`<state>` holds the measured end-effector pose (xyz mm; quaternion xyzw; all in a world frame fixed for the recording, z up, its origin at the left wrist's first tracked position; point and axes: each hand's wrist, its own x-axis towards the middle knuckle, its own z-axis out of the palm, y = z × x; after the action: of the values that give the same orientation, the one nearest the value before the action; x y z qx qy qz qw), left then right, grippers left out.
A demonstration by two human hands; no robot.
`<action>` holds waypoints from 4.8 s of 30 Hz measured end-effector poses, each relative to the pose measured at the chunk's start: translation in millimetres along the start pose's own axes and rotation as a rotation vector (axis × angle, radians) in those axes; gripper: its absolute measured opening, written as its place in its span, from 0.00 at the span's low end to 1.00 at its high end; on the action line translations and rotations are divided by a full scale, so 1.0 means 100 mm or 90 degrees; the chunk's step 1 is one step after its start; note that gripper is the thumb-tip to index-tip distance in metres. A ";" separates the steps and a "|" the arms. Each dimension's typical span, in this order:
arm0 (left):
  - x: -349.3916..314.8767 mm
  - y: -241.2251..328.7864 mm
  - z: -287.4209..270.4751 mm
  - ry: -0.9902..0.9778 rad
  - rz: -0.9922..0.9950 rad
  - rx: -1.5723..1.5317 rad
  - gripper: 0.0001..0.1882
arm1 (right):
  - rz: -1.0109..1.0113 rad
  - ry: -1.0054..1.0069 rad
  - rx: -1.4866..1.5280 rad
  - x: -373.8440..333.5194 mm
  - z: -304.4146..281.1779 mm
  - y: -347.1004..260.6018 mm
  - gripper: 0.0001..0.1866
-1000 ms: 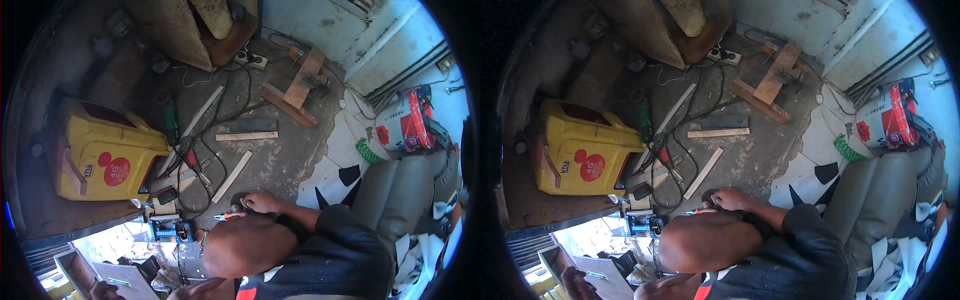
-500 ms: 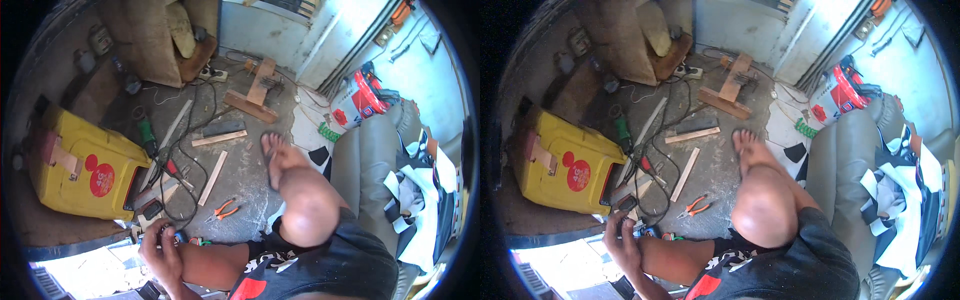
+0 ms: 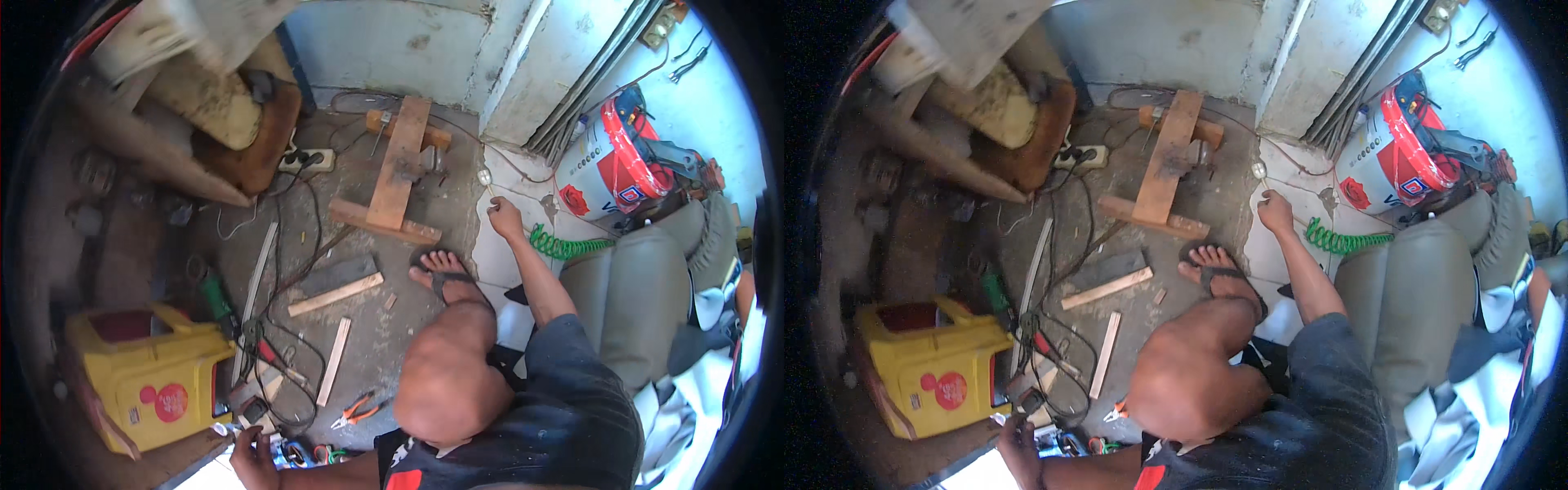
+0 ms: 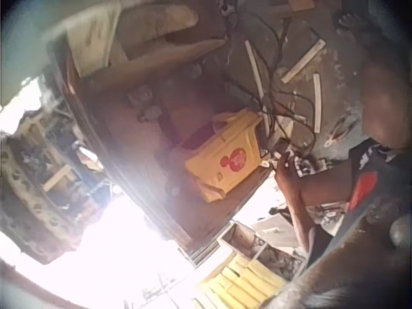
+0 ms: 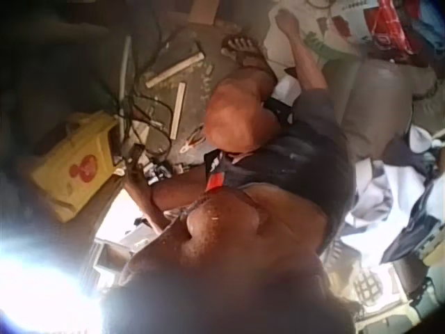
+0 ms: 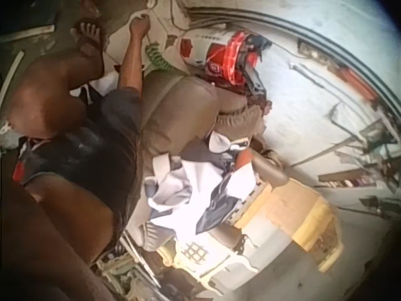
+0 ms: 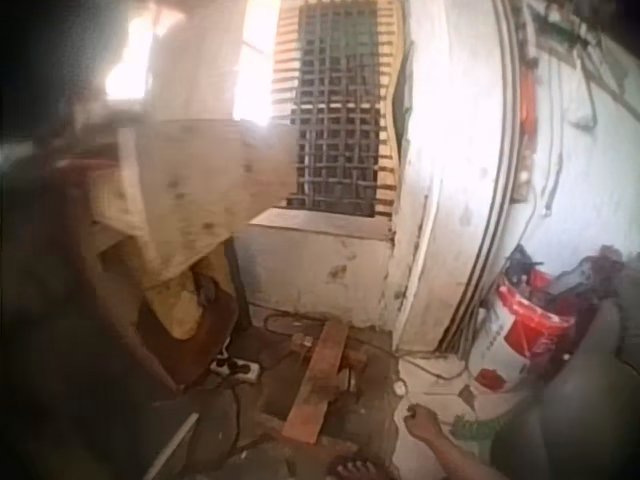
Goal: The person attaches a metal nozzle to the end of a green coiled air hose using a wrench to tighten the connection.
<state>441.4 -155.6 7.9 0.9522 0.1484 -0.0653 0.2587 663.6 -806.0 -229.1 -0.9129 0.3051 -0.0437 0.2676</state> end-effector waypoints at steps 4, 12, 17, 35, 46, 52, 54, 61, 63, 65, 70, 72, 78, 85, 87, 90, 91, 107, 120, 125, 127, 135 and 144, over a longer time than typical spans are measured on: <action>0.22 0.30 0.01 -0.025 -0.048 0.101 0.16 | 0.036 0.139 -0.109 0.30 0.22 0.22 0.24; 0.86 1.02 1.00 0.010 -0.028 -0.026 0.11 | 0.178 0.061 -0.271 -0.49 -0.61 1.07 0.25; 1.37 2.26 1.57 -0.155 -0.087 -0.031 0.10 | -0.026 -0.045 -0.019 0.16 -0.54 0.43 0.14; 2.63 4.10 2.77 -0.293 0.097 -0.474 0.15 | -0.201 -0.242 0.432 0.52 -0.56 -1.79 0.14; 2.89 4.29 2.95 -0.265 0.362 -0.332 0.09 | -0.315 -0.369 0.171 0.91 -1.14 -1.58 0.24; 2.95 4.34 2.82 -0.293 0.379 -0.374 0.10 | -0.399 -0.243 0.186 0.96 -1.17 -1.48 0.22; 3.00 4.28 2.91 -0.296 0.367 -0.380 0.09 | -0.238 -0.181 0.270 0.83 -1.06 -1.38 0.22; 3.21 4.12 2.83 -0.405 0.314 -0.434 0.13 | -0.312 -0.269 0.332 0.90 -0.93 -1.59 0.18; 3.13 4.17 2.90 -0.400 0.363 -0.418 0.11 | -0.304 -0.329 0.399 0.89 -0.85 -1.63 0.17; 3.05 4.22 2.94 -0.396 0.370 -0.436 0.11 | -0.248 -0.376 0.448 0.85 -0.77 -1.59 0.16; 2.93 4.26 2.96 -0.364 0.302 -0.426 0.09 | -0.257 -0.207 0.315 0.72 -0.75 -1.59 0.10; 2.93 4.24 2.93 -0.356 0.294 -0.412 0.09 | -0.160 -0.173 0.338 0.71 -0.74 -1.53 0.10; 2.94 4.21 2.90 -0.337 0.333 -0.437 0.11 | -0.022 -0.086 0.490 0.80 -0.91 -1.47 0.10; 2.76 4.37 3.09 -0.359 0.460 -0.376 0.08 | 0.025 -0.152 0.928 0.71 -1.46 -1.65 0.17; 2.64 4.63 3.12 -0.340 0.438 -0.396 0.08 | -0.039 -0.121 0.999 0.74 -1.66 -1.67 0.18; 2.58 4.72 3.34 -0.263 0.476 -0.475 0.08 | 0.003 -0.193 1.132 0.74 -1.78 -1.78 0.19; 2.58 4.72 3.39 -0.310 0.462 -0.496 0.08 | 0.007 -0.233 1.155 0.76 -1.77 -1.77 0.19; 4.32 5.06 2.52 -0.211 0.291 -0.350 0.13 | 0.061 -0.242 0.493 1.68 -0.66 -1.97 0.15; 3.36 5.21 -0.12 1.039 0.317 0.722 0.13 | 0.102 -0.243 0.622 1.92 -0.41 -1.51 0.14; 3.75 5.11 -0.43 0.921 0.503 0.358 0.15 | 0.147 -0.309 0.642 1.88 -0.47 -1.44 0.15; 4.08 5.01 -0.54 0.890 0.543 0.357 0.18 | 0.139 -0.302 0.636 1.95 -0.56 -1.38 0.15; 4.25 5.02 -0.13 0.432 0.241 -0.082 0.16 | 0.126 -0.283 0.731 1.88 -0.71 -1.37 0.16; 4.06 4.77 1.98 -0.330 0.008 -0.476 0.19 | 0.003 -0.295 0.685 1.79 -0.66 -1.69 0.15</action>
<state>967.4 -548.6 -17.6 0.7466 0.0867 -0.2416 0.6138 882.3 -827.3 -100.5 -0.6339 0.1755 0.0091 0.7532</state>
